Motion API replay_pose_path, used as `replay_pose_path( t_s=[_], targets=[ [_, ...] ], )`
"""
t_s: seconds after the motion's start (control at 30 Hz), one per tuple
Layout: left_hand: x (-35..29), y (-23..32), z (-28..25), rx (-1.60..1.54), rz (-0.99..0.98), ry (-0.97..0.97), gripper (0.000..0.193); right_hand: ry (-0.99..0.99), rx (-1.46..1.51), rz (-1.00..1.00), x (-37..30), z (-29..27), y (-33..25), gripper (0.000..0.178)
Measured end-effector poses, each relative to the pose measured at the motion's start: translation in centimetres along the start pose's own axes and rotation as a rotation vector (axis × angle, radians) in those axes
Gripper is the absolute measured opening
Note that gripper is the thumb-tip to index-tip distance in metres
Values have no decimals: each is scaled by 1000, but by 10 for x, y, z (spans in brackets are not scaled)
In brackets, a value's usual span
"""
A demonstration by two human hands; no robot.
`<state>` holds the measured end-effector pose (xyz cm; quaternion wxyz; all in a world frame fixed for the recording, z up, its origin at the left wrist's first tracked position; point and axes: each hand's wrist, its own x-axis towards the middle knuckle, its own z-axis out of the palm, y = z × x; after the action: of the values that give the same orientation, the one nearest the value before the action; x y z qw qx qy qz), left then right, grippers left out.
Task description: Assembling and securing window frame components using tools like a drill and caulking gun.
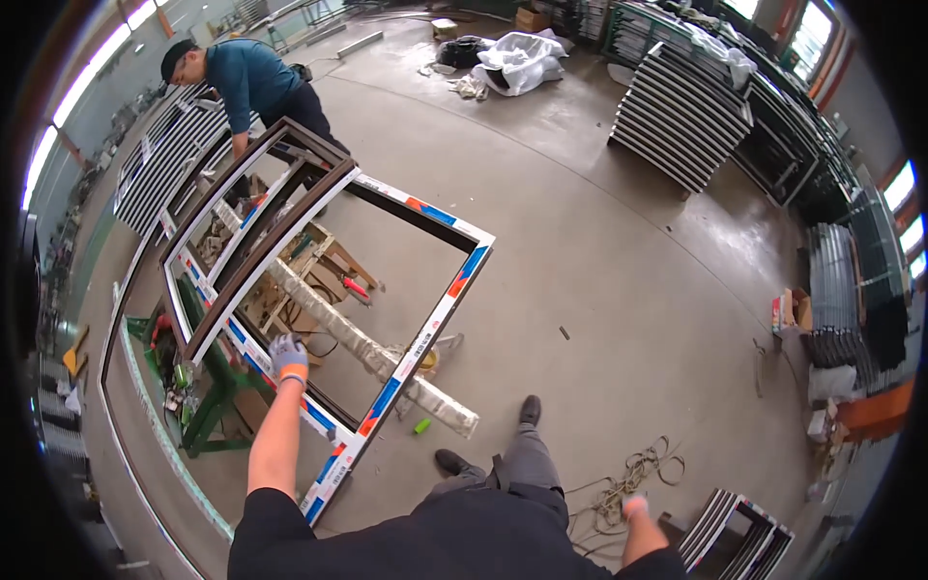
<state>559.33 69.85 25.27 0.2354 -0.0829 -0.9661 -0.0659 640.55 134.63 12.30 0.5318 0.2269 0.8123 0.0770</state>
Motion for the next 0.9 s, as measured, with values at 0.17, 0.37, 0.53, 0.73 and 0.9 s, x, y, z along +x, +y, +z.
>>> replay_pose_path(
  t_s=[0.17, 0.37, 0.53, 0.73, 0.9],
  targets=[
    [-13, 154, -51, -33, 48, -116, 17, -97, 147, -364, 0, -10, -7, 29],
    [-17, 309, -8, -165, -306, -257, 24, -36, 1060, -645, 158, -29, 108, 18],
    [-25, 326, -13, -20, -547, -305, 32, -102, 1866, -819, 272, -65, 192, 18],
    [0, 375, -11, -13, -549, -308, 30, -10, 1887, -825, 355, -275, 265, 13],
    [-11, 367, -12, 142, -776, -263, 29, 337, 1921, -304, 253, -563, 189, 19]
  ],
)
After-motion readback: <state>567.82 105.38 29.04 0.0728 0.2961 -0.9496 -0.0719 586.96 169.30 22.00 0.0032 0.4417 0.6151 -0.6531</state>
